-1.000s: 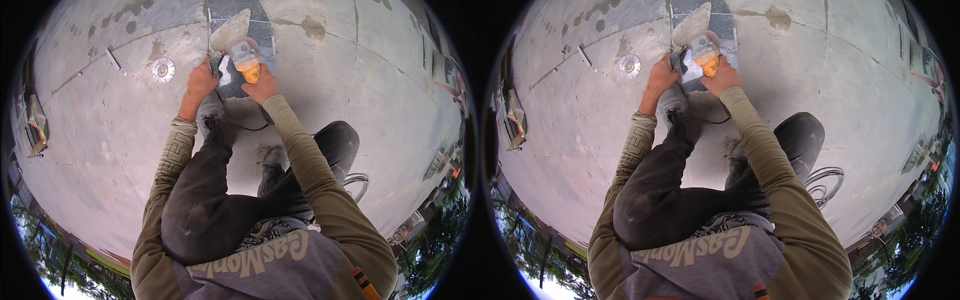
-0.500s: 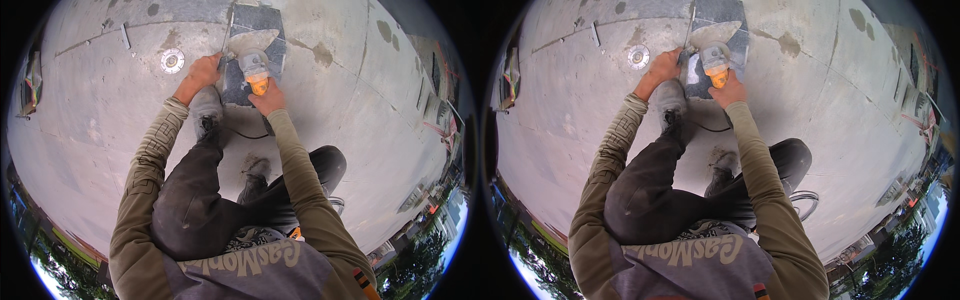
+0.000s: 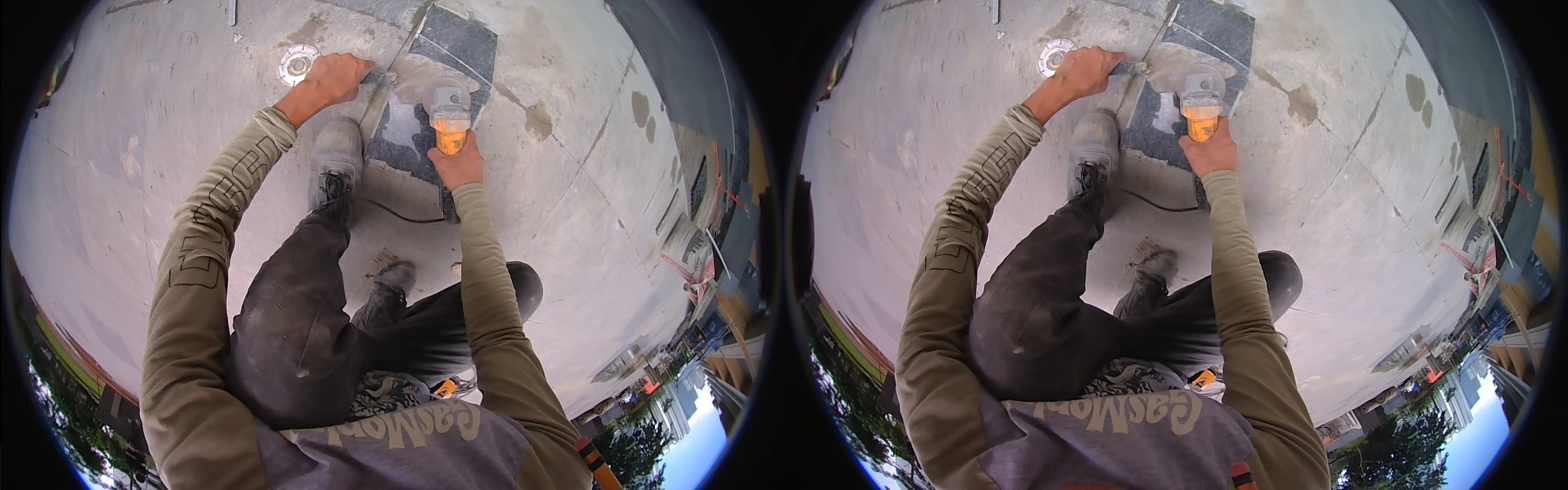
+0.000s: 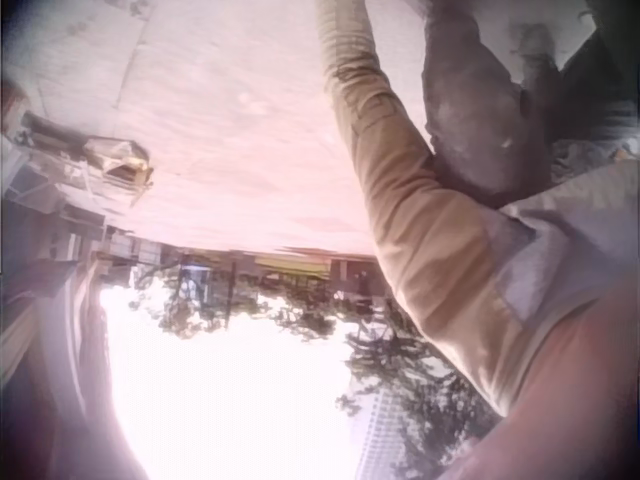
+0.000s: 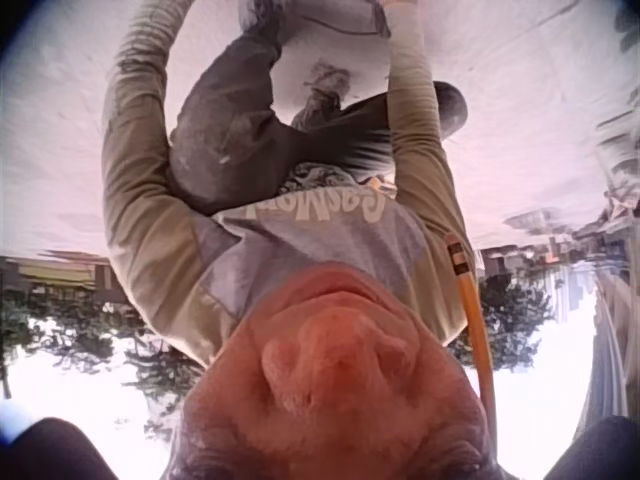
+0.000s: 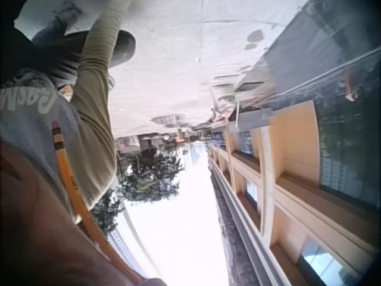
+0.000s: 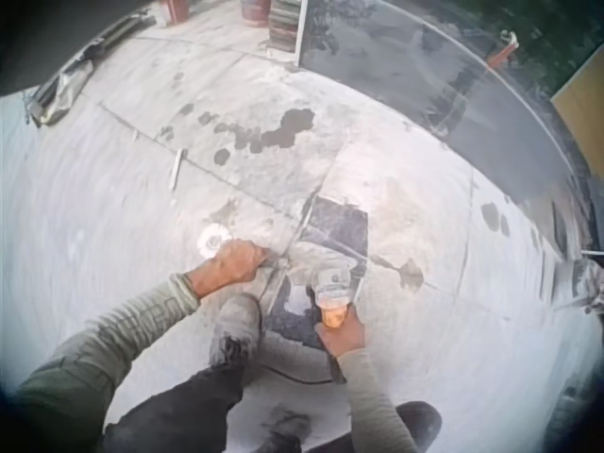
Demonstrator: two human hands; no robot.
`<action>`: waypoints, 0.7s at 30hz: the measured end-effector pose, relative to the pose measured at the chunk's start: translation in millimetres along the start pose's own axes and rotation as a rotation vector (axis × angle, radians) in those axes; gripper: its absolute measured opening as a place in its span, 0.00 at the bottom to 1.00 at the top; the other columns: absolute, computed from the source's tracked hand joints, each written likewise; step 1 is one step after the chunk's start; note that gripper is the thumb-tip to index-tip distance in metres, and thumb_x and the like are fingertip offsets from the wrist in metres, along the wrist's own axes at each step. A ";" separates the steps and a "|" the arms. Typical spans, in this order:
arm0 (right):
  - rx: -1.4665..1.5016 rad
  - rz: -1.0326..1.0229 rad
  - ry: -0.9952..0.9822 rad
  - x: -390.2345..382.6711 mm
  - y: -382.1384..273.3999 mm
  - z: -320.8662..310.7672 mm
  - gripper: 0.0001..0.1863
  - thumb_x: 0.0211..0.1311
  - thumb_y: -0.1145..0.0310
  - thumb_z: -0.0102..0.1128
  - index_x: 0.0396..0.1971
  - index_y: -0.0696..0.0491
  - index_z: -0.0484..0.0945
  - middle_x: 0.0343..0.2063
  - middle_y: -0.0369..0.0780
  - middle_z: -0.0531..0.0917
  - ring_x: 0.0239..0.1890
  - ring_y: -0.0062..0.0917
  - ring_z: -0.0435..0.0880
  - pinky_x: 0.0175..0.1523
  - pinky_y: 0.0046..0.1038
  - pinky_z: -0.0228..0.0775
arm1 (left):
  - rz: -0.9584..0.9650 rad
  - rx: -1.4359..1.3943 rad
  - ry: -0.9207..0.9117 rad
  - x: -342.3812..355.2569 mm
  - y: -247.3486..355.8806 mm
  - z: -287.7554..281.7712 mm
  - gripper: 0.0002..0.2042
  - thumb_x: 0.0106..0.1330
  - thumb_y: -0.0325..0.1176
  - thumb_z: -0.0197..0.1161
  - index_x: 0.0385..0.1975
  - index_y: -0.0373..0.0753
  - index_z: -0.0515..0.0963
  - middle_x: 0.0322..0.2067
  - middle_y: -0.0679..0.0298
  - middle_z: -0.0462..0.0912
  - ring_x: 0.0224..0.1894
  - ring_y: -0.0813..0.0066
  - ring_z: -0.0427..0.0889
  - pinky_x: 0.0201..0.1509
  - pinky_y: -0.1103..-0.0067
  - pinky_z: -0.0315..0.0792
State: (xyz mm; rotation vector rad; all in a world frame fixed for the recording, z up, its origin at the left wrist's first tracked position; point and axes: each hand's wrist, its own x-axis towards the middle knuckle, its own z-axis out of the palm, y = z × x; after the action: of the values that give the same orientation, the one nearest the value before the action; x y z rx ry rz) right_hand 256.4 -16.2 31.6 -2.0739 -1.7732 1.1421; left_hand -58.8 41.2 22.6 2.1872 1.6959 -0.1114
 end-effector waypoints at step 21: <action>0.068 0.007 -0.006 -4.6 3.8 8.8 0.37 0.46 0.57 0.75 0.57 0.53 0.71 0.45 0.51 0.88 0.49 0.51 0.88 0.57 0.45 0.80 | -0.053 -0.019 0.036 2.0 -1.4 7.0 0.25 0.58 0.24 0.61 0.58 0.48 0.83 0.33 0.49 0.89 0.38 0.47 0.90 0.39 0.58 0.84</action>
State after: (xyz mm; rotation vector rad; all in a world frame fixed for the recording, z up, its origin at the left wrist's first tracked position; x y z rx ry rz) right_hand 253.7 -24.3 25.3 -2.0413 -1.7068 1.1948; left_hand -58.4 41.0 15.2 2.1430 1.7682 -0.0693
